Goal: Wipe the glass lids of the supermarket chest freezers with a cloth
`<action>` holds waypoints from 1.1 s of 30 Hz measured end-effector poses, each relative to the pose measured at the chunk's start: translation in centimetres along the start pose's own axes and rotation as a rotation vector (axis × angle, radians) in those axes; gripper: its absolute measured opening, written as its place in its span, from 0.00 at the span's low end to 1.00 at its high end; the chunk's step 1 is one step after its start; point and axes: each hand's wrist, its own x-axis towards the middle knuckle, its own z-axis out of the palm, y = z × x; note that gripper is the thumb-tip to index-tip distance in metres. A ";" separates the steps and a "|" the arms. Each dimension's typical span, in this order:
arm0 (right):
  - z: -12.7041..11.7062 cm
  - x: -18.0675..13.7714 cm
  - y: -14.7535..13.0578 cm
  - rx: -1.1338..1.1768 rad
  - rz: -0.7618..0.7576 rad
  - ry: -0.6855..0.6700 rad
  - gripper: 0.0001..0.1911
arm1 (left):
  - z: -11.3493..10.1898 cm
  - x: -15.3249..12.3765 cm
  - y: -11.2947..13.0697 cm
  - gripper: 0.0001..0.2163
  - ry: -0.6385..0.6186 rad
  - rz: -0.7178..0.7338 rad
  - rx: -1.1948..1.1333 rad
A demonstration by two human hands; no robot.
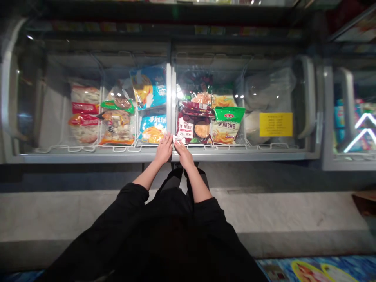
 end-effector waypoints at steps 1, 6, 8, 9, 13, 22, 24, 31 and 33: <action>-0.6 -0.5 0.2 0.002 -0.006 -0.009 0.30 | -0.3 0.1 -0.3 0.20 -0.016 0.020 0.000; -2.9 -4.3 3.1 -0.086 0.140 0.108 0.32 | -0.8 0.2 -0.5 0.19 -0.064 0.047 0.010; -2.9 -5.4 3.6 -0.105 0.169 0.119 0.33 | -0.5 -0.2 0.4 0.19 -0.078 0.040 0.013; -2.7 -5.5 3.4 -0.104 0.162 0.107 0.33 | -0.3 -0.5 1.0 0.20 -0.086 0.036 0.015; -1.2 -4.5 1.7 -0.067 0.078 0.030 0.33 | 0.2 -2.3 3.3 0.20 -0.103 0.008 0.033; -6.1 -9.1 7.3 -0.053 0.119 0.076 0.34 | 0.5 -3.8 7.2 0.21 -0.108 -0.001 0.049; -6.7 -9.6 8.2 -0.058 0.131 0.085 0.33 | 1.3 -3.2 9.3 0.21 -0.123 0.033 0.034; -6.4 -9.9 7.1 -0.020 0.037 0.008 0.27 | 2.9 -1.8 14.7 0.25 -0.184 0.102 0.023; -7.7 -11.4 8.1 -0.016 0.049 0.014 0.27 | 3.0 -2.0 14.8 0.26 -0.215 0.105 0.025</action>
